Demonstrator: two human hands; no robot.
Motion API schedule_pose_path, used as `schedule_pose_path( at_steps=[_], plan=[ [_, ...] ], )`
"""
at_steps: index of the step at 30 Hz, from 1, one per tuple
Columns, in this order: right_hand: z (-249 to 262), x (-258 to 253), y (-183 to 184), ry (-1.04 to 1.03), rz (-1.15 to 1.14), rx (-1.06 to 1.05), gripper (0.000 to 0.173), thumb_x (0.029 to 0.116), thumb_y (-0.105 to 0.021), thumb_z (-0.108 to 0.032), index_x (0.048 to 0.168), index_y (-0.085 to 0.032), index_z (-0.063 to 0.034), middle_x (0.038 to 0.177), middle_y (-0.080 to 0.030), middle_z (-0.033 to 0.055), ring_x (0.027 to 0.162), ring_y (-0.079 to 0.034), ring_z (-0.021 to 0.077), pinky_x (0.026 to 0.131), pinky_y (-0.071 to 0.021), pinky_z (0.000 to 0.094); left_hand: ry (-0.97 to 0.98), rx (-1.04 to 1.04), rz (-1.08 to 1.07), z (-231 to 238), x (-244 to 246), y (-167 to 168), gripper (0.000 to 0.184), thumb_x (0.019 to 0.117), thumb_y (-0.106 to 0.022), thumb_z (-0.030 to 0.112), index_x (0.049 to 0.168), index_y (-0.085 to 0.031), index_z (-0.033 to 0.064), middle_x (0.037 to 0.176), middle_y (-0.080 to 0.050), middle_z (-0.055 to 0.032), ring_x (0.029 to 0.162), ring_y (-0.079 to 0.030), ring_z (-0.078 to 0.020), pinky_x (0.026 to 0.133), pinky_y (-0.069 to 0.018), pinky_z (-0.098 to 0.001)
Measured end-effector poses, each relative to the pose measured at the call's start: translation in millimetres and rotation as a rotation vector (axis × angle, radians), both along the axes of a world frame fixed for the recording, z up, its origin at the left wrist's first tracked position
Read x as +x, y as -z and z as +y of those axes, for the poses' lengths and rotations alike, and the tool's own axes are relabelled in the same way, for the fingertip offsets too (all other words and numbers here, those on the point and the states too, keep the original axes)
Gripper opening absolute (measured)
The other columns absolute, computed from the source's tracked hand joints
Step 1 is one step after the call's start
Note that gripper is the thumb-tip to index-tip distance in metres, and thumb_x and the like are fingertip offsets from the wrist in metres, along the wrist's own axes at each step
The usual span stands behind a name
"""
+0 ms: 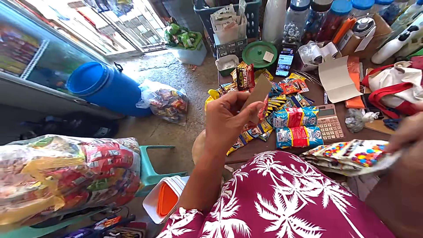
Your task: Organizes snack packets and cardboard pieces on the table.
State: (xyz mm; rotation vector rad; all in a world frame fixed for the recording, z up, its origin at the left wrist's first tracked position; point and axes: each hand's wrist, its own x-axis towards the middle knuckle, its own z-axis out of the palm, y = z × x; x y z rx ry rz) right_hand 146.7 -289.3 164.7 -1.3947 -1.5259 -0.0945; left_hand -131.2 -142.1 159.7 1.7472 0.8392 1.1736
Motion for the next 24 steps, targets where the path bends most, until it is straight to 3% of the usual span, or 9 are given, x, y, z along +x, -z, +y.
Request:
schedule_pose_path(
  at_steps=[2, 7, 24],
  plan=[
    [16.9, -15.3, 4.8, -0.058, -0.129, -0.019, 0.033, 0.1131, -0.037, -0.031, 0.129, -0.058, -0.0103, 0.074, -0.056, 0.0014, 0.056, -0.053, 0.0057, 0.051, -0.0479, 0.0249, 0.079, -0.069, -0.004, -8.8, 1.0, -4.2, 0.023, 0.0859, -0.077, 0.001, 0.107, -0.07, -0.0015, 0.093, -0.075, -0.0009, 0.078, -0.072, -0.0047, 0.072, -0.0629, -0.0221],
    [46.7, -54.0, 9.6, -0.104, -0.29, 0.006, 0.031, 0.1105, -0.041, -0.016, 0.114, -0.065, 0.0031, 0.067, -0.061, 0.0102, 0.05, -0.053, 0.0164, 0.047, -0.0422, 0.0315, 0.1, 0.044, -0.003, -27.3, 7.1, 1.9, 0.021, 0.0863, -0.076, 0.002, 0.106, -0.072, -0.0018, 0.095, -0.074, -0.0037, 0.08, -0.071, -0.0055, 0.07, -0.0621, -0.0211],
    [51.7, -68.6, 28.9, -0.106, -0.352, -0.055, 0.03, 0.1074, -0.045, -0.014, 0.111, -0.07, 0.0026, 0.06, -0.058, 0.0072, 0.046, -0.051, 0.0184, 0.044, -0.0357, 0.0333, -0.034, 0.309, -0.033, -23.2, 6.0, 3.4, 0.017, 0.0857, -0.076, 0.0, 0.101, -0.072, -0.0052, 0.092, -0.073, -0.0067, 0.075, -0.07, -0.0054, 0.069, -0.0617, -0.0203]
  ],
)
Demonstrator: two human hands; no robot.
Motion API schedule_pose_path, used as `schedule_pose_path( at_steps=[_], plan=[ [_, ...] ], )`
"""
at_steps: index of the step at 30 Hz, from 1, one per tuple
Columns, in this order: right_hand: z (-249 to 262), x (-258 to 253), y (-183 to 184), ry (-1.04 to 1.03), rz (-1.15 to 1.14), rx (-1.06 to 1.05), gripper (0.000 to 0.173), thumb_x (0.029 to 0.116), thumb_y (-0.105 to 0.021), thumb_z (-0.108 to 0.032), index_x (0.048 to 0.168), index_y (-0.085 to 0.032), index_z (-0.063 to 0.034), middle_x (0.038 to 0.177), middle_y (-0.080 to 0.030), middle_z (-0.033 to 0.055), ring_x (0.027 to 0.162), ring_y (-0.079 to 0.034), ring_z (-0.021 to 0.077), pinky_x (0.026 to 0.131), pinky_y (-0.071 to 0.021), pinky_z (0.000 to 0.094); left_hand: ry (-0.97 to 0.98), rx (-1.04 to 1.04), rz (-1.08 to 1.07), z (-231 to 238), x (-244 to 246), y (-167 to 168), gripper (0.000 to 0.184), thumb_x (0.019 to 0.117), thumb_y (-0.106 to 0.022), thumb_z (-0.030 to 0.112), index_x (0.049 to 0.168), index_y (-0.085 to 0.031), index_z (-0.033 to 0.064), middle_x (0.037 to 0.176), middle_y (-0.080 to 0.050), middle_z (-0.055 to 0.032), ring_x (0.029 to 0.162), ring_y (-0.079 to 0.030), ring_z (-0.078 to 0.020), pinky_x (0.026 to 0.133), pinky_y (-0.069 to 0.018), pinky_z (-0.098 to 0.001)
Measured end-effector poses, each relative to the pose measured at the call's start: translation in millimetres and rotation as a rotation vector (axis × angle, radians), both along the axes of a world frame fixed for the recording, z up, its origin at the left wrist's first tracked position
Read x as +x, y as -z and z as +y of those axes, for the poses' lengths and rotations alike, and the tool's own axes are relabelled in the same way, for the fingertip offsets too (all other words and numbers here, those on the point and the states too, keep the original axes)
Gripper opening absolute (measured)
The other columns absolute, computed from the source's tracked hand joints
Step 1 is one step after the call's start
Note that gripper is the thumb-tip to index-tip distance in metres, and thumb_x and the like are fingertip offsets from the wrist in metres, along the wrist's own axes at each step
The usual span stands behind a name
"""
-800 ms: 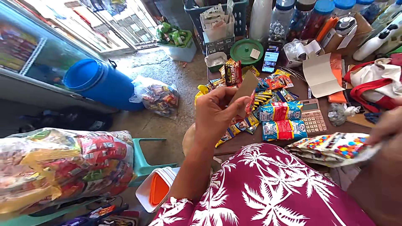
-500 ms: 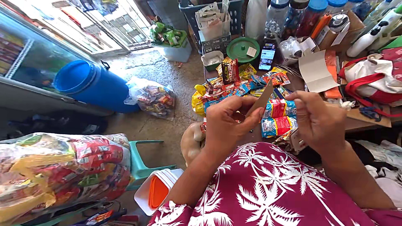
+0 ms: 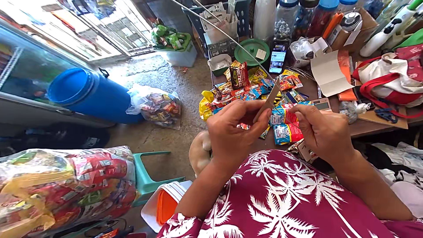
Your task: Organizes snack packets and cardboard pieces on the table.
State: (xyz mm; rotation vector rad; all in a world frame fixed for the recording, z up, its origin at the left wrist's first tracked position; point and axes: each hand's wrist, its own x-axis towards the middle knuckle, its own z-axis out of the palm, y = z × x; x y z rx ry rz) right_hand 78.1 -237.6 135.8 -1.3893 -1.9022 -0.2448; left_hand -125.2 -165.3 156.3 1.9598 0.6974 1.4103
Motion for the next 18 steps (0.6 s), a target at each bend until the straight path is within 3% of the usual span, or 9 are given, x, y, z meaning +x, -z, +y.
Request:
schedule_pose_path(
  at_steps=[5, 10, 18],
  plan=[
    [-0.7, 3.5, -0.7, 0.011, -0.019, -0.009, 0.029, 0.1068, -0.046, -0.013, 0.11, -0.07, 0.0024, 0.06, -0.058, 0.0071, 0.047, -0.051, 0.0182, 0.044, -0.0371, 0.0325, -0.129, 0.226, 0.136, -0.4, 4.0, 1.4, 0.013, 0.0866, -0.076, 0.003, 0.097, -0.075, -0.0044, 0.084, -0.071, -0.0087, 0.073, -0.067, -0.006, 0.069, -0.0577, -0.0179],
    [-2.9, 8.0, -1.4, 0.035, -0.041, -0.016, 0.029, 0.1059, -0.046, -0.012, 0.111, -0.07, 0.0021, 0.061, -0.059, 0.0077, 0.047, -0.052, 0.0198, 0.044, -0.0367, 0.0335, -0.221, 0.457, 0.277, -3.0, 7.6, 0.6, 0.011, 0.0873, -0.075, 0.0, 0.097, -0.075, -0.0057, 0.084, -0.073, -0.015, 0.078, -0.07, -0.0154, 0.073, -0.0561, -0.0205],
    [-1.2, 14.9, -1.8, 0.039, 0.005, -0.045, 0.03, 0.1068, -0.045, -0.014, 0.112, -0.071, 0.0011, 0.061, -0.06, 0.0069, 0.047, -0.053, 0.0185, 0.044, -0.0374, 0.0331, -0.258, 0.504, 0.353, -5.2, 13.7, 1.9, 0.011, 0.0889, -0.074, 0.001, 0.097, -0.075, -0.0051, 0.081, -0.071, -0.0147, 0.076, -0.069, -0.0173, 0.071, -0.0547, -0.021]
  ],
)
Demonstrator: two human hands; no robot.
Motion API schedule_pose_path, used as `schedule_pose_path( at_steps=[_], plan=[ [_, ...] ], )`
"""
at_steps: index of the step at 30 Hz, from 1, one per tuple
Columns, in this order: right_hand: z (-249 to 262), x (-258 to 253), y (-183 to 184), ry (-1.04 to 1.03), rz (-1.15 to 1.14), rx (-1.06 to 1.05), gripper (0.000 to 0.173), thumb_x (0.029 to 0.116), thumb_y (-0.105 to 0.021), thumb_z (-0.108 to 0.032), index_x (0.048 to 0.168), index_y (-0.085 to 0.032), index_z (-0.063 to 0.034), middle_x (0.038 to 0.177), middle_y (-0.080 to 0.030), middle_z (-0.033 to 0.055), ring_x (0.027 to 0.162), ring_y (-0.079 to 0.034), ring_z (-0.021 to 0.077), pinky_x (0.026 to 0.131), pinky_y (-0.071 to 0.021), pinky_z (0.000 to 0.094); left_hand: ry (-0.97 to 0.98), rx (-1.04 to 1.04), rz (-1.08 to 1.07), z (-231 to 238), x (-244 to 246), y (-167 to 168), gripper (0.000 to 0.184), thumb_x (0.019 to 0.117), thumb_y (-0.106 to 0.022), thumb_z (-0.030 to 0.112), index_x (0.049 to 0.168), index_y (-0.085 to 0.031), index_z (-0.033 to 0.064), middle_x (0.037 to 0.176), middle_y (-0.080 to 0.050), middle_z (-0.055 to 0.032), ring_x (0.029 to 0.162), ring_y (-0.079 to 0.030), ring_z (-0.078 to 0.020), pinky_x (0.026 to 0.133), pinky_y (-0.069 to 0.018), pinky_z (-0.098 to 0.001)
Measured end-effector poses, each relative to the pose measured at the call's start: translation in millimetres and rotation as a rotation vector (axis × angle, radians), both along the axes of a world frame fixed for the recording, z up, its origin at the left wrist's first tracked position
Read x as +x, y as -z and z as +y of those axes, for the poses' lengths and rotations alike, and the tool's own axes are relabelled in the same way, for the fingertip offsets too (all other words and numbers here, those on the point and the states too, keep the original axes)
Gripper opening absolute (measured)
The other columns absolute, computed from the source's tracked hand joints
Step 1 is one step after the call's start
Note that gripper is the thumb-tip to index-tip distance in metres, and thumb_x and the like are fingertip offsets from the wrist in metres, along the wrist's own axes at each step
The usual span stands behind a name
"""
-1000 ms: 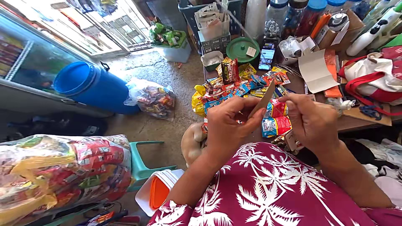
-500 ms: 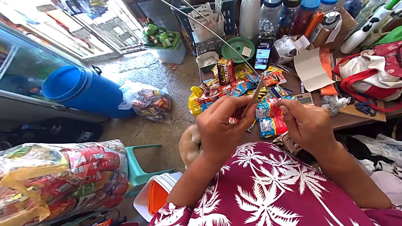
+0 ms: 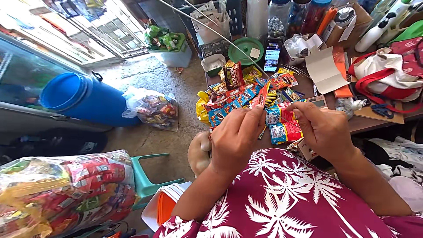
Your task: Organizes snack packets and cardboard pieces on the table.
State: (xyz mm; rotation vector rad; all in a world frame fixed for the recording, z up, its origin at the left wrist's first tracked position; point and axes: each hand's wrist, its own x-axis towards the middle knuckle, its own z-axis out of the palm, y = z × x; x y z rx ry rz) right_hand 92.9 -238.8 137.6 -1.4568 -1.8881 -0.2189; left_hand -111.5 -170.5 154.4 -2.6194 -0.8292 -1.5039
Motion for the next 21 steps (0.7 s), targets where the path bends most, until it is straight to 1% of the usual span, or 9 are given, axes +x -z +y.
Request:
schedule_pose_path(
  at_steps=[7, 9, 10, 13, 15, 16, 18, 20, 21],
  plan=[
    [2.9, 8.1, -2.5, 0.027, 0.097, -0.052, 0.03, 0.108, -0.045, -0.014, 0.112, -0.071, 0.0001, 0.069, -0.064, 0.0074, 0.051, -0.055, 0.0158, 0.046, -0.0403, 0.0316, 0.015, 0.025, 0.081, 0.7, 4.9, 2.6, 0.01, 0.0915, -0.072, 0.002, 0.099, -0.074, -0.0047, 0.083, -0.072, -0.0154, 0.077, -0.07, -0.0211, 0.071, -0.0553, -0.025],
    [4.8, 3.3, -0.4, 0.037, 0.123, -0.027, 0.029, 0.1078, -0.046, -0.014, 0.111, -0.07, 0.0016, 0.07, -0.066, 0.0083, 0.051, -0.056, 0.0166, 0.046, -0.0421, 0.0326, 0.09, 0.015, 0.122, -3.1, 10.0, 6.1, 0.012, 0.0933, -0.07, 0.004, 0.101, -0.074, -0.0046, 0.084, -0.071, -0.0155, 0.077, -0.069, -0.0233, 0.069, -0.0557, -0.0293],
    [6.5, 0.0, 1.8, 0.045, 0.131, -0.005, 0.029, 0.1078, -0.046, -0.015, 0.11, -0.069, 0.0022, 0.068, -0.064, 0.0079, 0.05, -0.055, 0.0167, 0.045, -0.0412, 0.0324, 0.146, 0.029, 0.138, -5.1, 14.2, 9.8, 0.012, 0.0935, -0.069, 0.004, 0.101, -0.073, -0.0052, 0.083, -0.071, -0.0157, 0.076, -0.069, -0.0242, 0.067, -0.0559, -0.0306],
    [10.4, -2.3, 5.6, 0.079, 0.148, 0.064, 0.028, 0.108, -0.046, -0.013, 0.108, -0.068, 0.004, 0.067, -0.063, 0.0088, 0.051, -0.056, 0.0163, 0.046, -0.0413, 0.0313, 0.217, 0.006, 0.124, -2.2, 20.1, 10.8, 0.011, 0.093, -0.07, 0.004, 0.1, -0.074, -0.0043, 0.084, -0.072, -0.0152, 0.079, -0.071, -0.0228, 0.07, -0.0567, -0.0284],
    [11.7, -1.5, 6.6, 0.085, 0.18, 0.13, 0.029, 0.1085, -0.046, -0.014, 0.104, -0.067, 0.0042, 0.074, -0.065, 0.0105, 0.061, -0.06, 0.0148, 0.053, -0.0463, 0.0279, 0.277, -0.02, 0.129, -0.2, 24.5, 8.1, 0.01, 0.0926, -0.071, 0.005, 0.098, -0.074, -0.0036, 0.081, -0.07, -0.014, 0.076, -0.069, -0.0217, 0.067, -0.055, -0.0277],
    [12.2, -0.7, 7.5, 0.08, 0.209, 0.155, 0.029, 0.1089, -0.045, -0.015, 0.103, -0.067, 0.0039, 0.082, -0.064, 0.0119, 0.071, -0.061, 0.0148, 0.06, -0.0489, 0.0258, 0.33, -0.031, 0.151, -0.2, 28.4, 9.3, 0.011, 0.0933, -0.07, 0.006, 0.097, -0.074, -0.003, 0.08, -0.07, -0.0133, 0.075, -0.069, -0.0213, 0.066, -0.055, -0.0278],
    [14.4, 2.2, 11.2, 0.058, 0.284, 0.188, 0.029, 0.1097, -0.045, -0.018, 0.103, -0.064, 0.0029, 0.097, -0.058, 0.0129, 0.089, -0.059, 0.0136, 0.075, -0.0493, 0.0214, 0.435, -0.036, 0.189, 0.4, 40.5, 16.3, 0.011, 0.0942, -0.068, 0.007, 0.095, -0.073, -0.003, 0.08, -0.07, -0.0134, 0.075, -0.069, -0.0217, 0.066, -0.0556, -0.0282],
    [17.2, 7.3, 18.4, 0.051, 0.346, 0.216, 0.029, 0.1103, -0.044, -0.019, 0.103, -0.063, 0.0012, 0.1, -0.057, 0.0103, 0.096, -0.057, 0.0115, 0.084, -0.0488, 0.0209, 0.507, -0.044, 0.199, 3.6, 52.7, 21.1, 0.009, 0.0938, -0.067, 0.005, 0.093, -0.072, -0.0036, 0.079, -0.069, -0.0137, 0.073, -0.07, -0.0219, 0.065, -0.0561, -0.028],
    [17.9, 10.0, 24.2, 0.055, 0.386, 0.238, 0.031, 0.1106, -0.044, -0.02, 0.102, -0.065, 0.0012, 0.096, -0.061, 0.0098, 0.093, -0.058, 0.013, 0.084, -0.0485, 0.0252, 0.542, -0.068, 0.207, 5.5, 57.7, 22.0, 0.009, 0.0941, -0.067, 0.004, 0.092, -0.071, -0.0035, 0.078, -0.068, -0.0134, 0.073, -0.069, -0.0215, 0.064, -0.0563, -0.0282]
  ],
)
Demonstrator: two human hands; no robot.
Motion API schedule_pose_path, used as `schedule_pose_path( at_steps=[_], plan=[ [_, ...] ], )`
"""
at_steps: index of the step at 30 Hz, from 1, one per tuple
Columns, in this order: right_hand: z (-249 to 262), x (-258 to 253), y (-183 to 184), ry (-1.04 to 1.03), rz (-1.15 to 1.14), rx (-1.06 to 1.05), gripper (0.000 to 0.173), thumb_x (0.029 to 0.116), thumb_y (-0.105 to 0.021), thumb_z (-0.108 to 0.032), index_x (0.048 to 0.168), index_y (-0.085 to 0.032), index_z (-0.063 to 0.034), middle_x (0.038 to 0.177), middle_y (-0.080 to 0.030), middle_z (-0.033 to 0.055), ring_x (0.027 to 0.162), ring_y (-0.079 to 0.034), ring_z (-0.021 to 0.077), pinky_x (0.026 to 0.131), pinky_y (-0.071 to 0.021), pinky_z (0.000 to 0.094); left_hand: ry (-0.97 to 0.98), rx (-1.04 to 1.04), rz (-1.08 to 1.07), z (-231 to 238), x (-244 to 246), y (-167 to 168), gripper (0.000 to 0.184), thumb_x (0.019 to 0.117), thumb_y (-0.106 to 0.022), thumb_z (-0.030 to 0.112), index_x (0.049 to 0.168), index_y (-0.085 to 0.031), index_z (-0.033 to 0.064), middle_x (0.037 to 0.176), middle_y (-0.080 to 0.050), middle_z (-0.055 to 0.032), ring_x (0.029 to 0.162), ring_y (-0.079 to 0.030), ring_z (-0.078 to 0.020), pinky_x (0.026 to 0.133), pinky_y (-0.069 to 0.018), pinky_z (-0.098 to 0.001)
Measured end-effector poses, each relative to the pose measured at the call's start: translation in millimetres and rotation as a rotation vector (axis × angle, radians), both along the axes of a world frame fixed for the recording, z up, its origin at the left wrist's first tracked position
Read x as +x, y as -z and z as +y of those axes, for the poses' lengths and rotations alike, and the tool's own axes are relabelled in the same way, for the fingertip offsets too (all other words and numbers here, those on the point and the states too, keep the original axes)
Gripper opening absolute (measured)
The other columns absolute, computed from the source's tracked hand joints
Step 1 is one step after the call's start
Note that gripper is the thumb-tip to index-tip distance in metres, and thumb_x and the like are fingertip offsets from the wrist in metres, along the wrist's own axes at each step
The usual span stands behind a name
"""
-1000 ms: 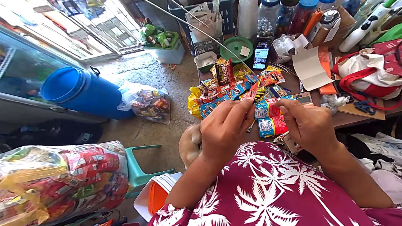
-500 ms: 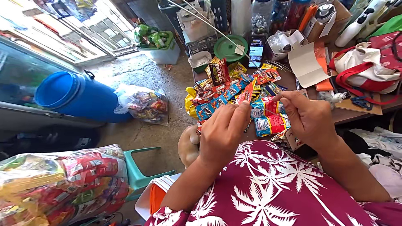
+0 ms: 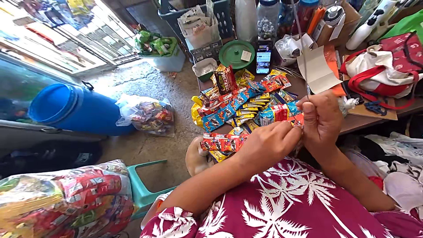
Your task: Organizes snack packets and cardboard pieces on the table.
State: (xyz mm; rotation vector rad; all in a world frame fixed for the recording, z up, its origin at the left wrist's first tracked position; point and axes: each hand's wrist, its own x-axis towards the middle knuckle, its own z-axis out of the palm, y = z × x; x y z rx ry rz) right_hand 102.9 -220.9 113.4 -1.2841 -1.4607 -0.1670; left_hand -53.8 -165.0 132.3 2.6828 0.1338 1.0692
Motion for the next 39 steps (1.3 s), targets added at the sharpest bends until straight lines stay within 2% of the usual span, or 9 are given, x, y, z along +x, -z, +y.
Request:
schedule_pose_path(
  at_steps=[2, 5, 7, 12, 22, 27, 30, 35, 39],
  plan=[
    [-3.5, 7.0, 13.0, 0.031, 0.065, 0.015, 0.031, 0.1121, -0.041, -0.026, 0.104, -0.063, -0.0065, 0.092, -0.063, 0.0012, 0.088, -0.059, 0.0068, 0.081, -0.0502, 0.0243, 0.095, -0.097, 0.044, 4.1, 8.5, -0.2, 0.011, 0.093, -0.066, 0.006, 0.096, -0.073, -0.003, 0.081, -0.07, -0.013, 0.075, -0.07, -0.0205, 0.065, -0.0574, -0.0292],
    [-9.5, 22.8, 27.2, -0.035, 0.246, 0.103, 0.03, 0.1132, -0.035, -0.03, 0.109, -0.062, -0.0193, 0.093, -0.066, -0.0093, 0.098, -0.065, 0.005, 0.095, -0.0519, 0.0307, 0.327, -0.285, 0.177, 15.7, 14.6, 3.8, 0.031, 0.0907, -0.066, 0.014, 0.116, -0.072, -0.0031, 0.103, -0.073, -0.0155, 0.094, -0.072, -0.0217, 0.082, -0.059, -0.0336],
    [-10.3, 32.9, 32.8, -0.081, 0.423, 0.172, 0.028, 0.1135, -0.033, -0.032, 0.111, -0.059, -0.0237, 0.08, -0.067, -0.013, 0.08, -0.071, 0.0053, 0.083, -0.0619, 0.032, 0.397, -0.371, 0.19, 28.6, 19.0, 12.6, 0.03, 0.0908, -0.066, 0.017, 0.114, -0.074, -0.0011, 0.104, -0.074, -0.0136, 0.098, -0.071, -0.0209, 0.085, -0.0582, -0.0361],
    [-18.7, 60.9, 37.3, 0.071, 0.634, 0.201, 0.028, 0.1142, -0.027, -0.027, 0.11, -0.053, -0.0197, 0.067, -0.06, -0.0121, 0.052, -0.061, 0.0023, 0.048, -0.0555, 0.0208, 0.197, -0.514, 0.224, 87.8, 44.0, 48.3, 0.019, 0.0946, -0.062, 0.005, 0.105, -0.074, -0.0044, 0.1, -0.075, -0.0152, 0.094, -0.072, -0.0229, 0.088, -0.0579, -0.041],
    [-46.0, 117.1, 47.9, 0.213, 0.696, 0.176, 0.028, 0.1142, -0.024, -0.023, 0.107, -0.05, -0.0166, 0.064, -0.06, -0.0118, 0.048, -0.058, 0.0017, 0.044, -0.0519, 0.0175, -0.136, -0.508, 0.665, 181.9, 185.9, 134.2, 0.02, 0.0983, -0.058, 0.0, 0.112, -0.07, -0.0073, 0.121, -0.065, -0.0278, 0.122, -0.059, -0.0431, 0.109, -0.0441, -0.0562],
    [-51.0, 130.8, 51.6, 0.187, 0.673, 0.137, 0.024, 0.1135, -0.033, -0.031, 0.107, -0.054, -0.0214, 0.068, -0.061, -0.0147, 0.052, -0.058, -0.0008, 0.049, -0.0517, 0.0155, -0.415, -0.402, 0.884, 193.4, 246.6, 172.3, 0.058, 0.0833, -0.083, 0.02, 0.129, -0.061, -0.0087, 0.139, -0.053, -0.0311, 0.133, -0.047, -0.05, 0.102, -0.043, -0.0663],
    [-50.6, 140.2, 51.7, 0.165, 0.682, 0.146, 0.023, 0.1133, -0.035, -0.031, 0.106, -0.054, -0.0216, 0.067, -0.06, -0.0142, 0.052, -0.057, -0.0008, 0.049, -0.0506, 0.0151, -0.545, -0.375, 0.969, 197.3, 259.8, 182.6, 0.072, 0.0791, -0.086, 0.018, 0.137, -0.054, -0.0091, 0.145, -0.048, -0.0311, 0.135, -0.045, -0.0499, 0.103, -0.0421, -0.0665],
    [-44.2, 151.2, 53.8, 0.127, 0.68, 0.142, 0.022, 0.1128, -0.037, -0.032, 0.108, -0.056, -0.0237, 0.069, -0.061, -0.0147, 0.053, -0.057, -0.0015, 0.051, -0.0506, 0.0148, -0.527, -0.405, 0.997, 201.0, 255.9, 180.4, 0.046, 0.091, -0.066, 0.005, 0.134, -0.056, -0.0072, 0.134, -0.057, -0.0299, 0.125, -0.056, -0.0501, 0.092, -0.0519, -0.0637],
    [-38.1, 150.8, 52.5, 0.113, 0.69, 0.135, 0.022, 0.1134, -0.034, -0.028, 0.107, -0.055, -0.0223, 0.069, -0.061, -0.0151, 0.054, -0.058, -0.002, 0.05, -0.0502, 0.0143, -0.528, -0.485, 0.816, 206.0, 236.7, 154.1, 0.038, 0.0976, -0.06, 0.014, 0.13, -0.059, -0.0053, 0.126, -0.063, -0.0294, 0.112, -0.065, -0.0475, 0.09, -0.052, -0.0639]
  ],
)
